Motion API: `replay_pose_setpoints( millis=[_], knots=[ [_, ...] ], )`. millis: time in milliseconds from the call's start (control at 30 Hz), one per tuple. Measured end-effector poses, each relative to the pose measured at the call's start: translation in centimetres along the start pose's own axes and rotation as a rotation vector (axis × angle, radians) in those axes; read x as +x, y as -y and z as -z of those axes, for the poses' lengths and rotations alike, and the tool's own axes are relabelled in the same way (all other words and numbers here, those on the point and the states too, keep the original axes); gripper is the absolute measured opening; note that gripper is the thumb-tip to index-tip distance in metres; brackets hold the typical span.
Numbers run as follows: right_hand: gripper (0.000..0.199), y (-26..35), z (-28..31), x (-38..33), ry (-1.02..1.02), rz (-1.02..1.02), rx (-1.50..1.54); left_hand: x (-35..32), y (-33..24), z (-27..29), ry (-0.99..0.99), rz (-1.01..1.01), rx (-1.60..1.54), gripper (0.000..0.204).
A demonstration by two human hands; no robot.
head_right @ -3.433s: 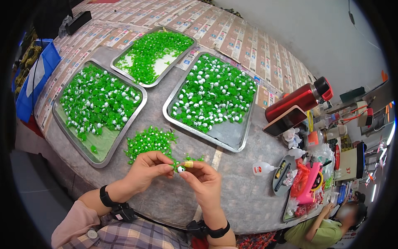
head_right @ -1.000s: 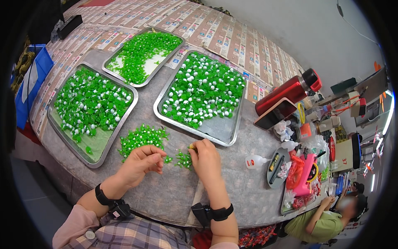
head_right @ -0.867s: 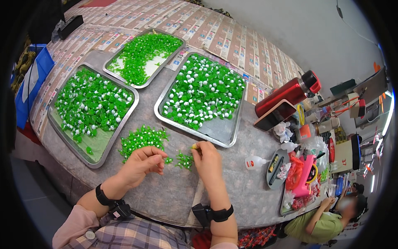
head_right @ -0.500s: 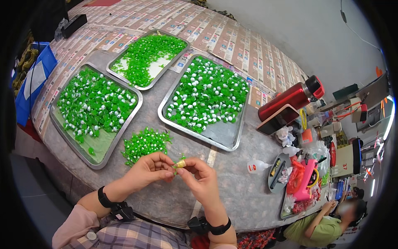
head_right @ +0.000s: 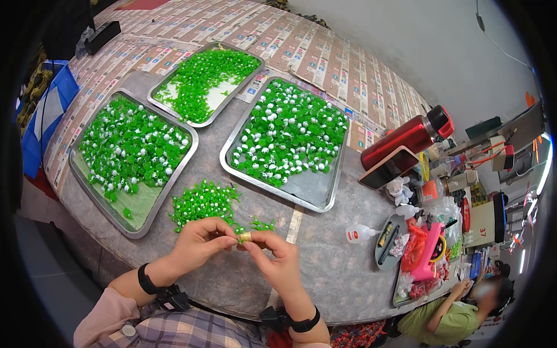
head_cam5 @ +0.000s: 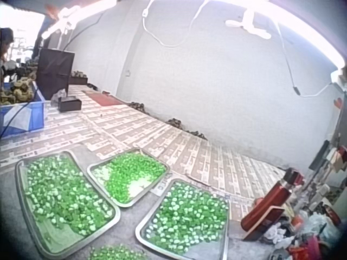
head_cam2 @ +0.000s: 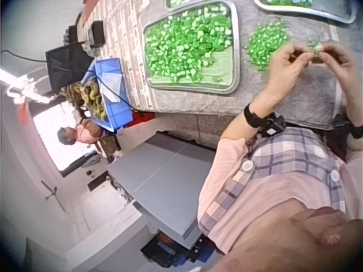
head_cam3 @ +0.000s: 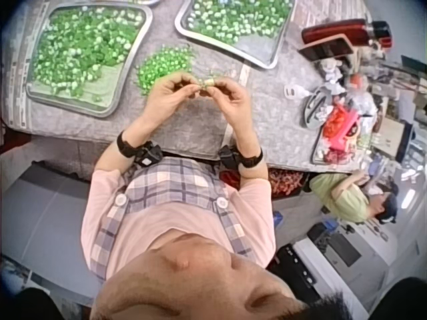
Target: Assembling small green and white plastic parts, likely for toys or artificial plants, using a glue bottle.
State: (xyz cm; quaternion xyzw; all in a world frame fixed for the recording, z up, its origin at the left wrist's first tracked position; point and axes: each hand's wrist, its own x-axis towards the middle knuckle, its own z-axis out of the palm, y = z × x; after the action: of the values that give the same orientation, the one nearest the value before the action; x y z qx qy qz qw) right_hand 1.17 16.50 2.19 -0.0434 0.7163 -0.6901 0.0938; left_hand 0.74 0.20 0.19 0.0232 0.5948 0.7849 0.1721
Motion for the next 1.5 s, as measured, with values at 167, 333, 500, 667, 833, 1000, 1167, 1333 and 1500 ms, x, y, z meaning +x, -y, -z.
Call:
replay_pose_setpoints(
  millis=[167, 333, 500, 667, 833, 1000, 1167, 1333, 1500],
  knots=[
    [0.017, 0.8, 0.1, 0.3, 0.053, 0.151, -0.354, 0.2, 0.2, 0.3, 0.062, 0.053, 0.035, 0.013],
    [0.011, 0.3, 0.1, 0.1, -0.001, -0.017, -0.07, 0.3, 0.4, 0.4, 0.101, 0.055, -0.109, 0.014],
    [0.015, -0.5, 0.4, 0.6, -0.039, 0.256, -0.168, 0.3, -1.0, -0.3, 0.122, 0.193, -0.373, 0.016],
    [0.017, 0.7, 0.8, 0.2, -0.104, 0.355, -0.363, 0.4, -0.1, 0.3, 0.08, 0.199, -0.396, 0.014],
    [0.013, 2.1, 9.0, -2.0, -1.15, 0.549, -0.391, 0.4, 0.0, 0.3, 0.027, 0.152, -0.449, 0.015],
    [0.034, -2.6, 15.7, -3.0, -0.965, 0.268, -0.441, 0.5, -0.1, 0.0, 0.048, 0.176, -0.435, 0.018],
    [0.044, -6.1, 17.8, -2.6, -0.687, -0.08, -0.705, 0.5, 0.1, 0.3, 0.1, 0.18, -0.412, 0.019],
    [0.04, 1.3, 9.3, -1.2, -0.682, 0.248, -0.172, 0.5, 0.2, 0.9, 0.088, 0.235, -0.538, 0.014],
    [0.054, 3.9, 4.5, -0.9, -0.625, 0.512, -0.113, 0.5, 0.2, 1.3, 0.141, 0.237, -0.656, 0.008]
  ],
)
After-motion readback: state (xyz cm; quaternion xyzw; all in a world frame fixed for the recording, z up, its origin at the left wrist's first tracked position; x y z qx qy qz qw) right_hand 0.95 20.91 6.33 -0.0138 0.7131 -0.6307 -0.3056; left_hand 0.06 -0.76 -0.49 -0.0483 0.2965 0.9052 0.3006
